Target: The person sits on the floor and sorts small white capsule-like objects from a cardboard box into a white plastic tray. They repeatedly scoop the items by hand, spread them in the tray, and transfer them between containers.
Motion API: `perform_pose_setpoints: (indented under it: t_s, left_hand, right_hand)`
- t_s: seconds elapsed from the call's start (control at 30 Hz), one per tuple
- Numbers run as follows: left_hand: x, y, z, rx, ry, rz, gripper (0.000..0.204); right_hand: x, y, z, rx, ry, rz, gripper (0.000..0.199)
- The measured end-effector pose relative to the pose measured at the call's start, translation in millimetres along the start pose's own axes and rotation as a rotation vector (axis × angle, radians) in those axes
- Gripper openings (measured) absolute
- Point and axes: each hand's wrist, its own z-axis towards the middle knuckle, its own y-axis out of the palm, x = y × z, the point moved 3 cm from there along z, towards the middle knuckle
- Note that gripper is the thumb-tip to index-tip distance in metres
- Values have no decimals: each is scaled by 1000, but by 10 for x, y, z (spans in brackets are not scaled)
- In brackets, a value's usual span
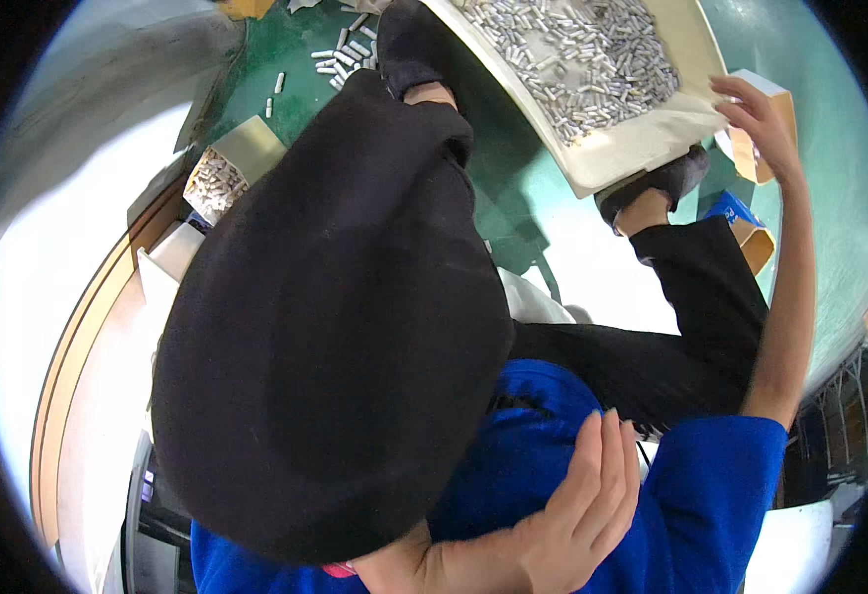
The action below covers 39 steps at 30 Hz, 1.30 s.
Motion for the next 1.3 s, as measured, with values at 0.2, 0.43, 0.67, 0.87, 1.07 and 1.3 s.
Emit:
perform_pose_setpoints:
  t_s: [0.2,0.43,0.67,0.87,1.07,1.3]
  left_hand:
    - [186,288,158,-44,-192,-4,36]
    - [186,269,355,-93,-223,120,39]
    - [145,-334,586,-28,-382,284,46]
    - [285,-686,922,97,-342,385,49]
    - [243,-549,1092,49,-361,277,61]
    - [256,-272,1200,233,-169,294,48]
  right_hand:
    - [570,-522,-1282,1,434,-208,34]
    - [1507,198,-2751,405,366,-86,36]
    - [1888,1642,-2775,858,432,-162,50]
    - [1768,1549,-2348,862,624,-91,38]
    - [1231,1002,-2298,763,925,-557,46]
    - [871,546,-1228,1022,89,-286,46]
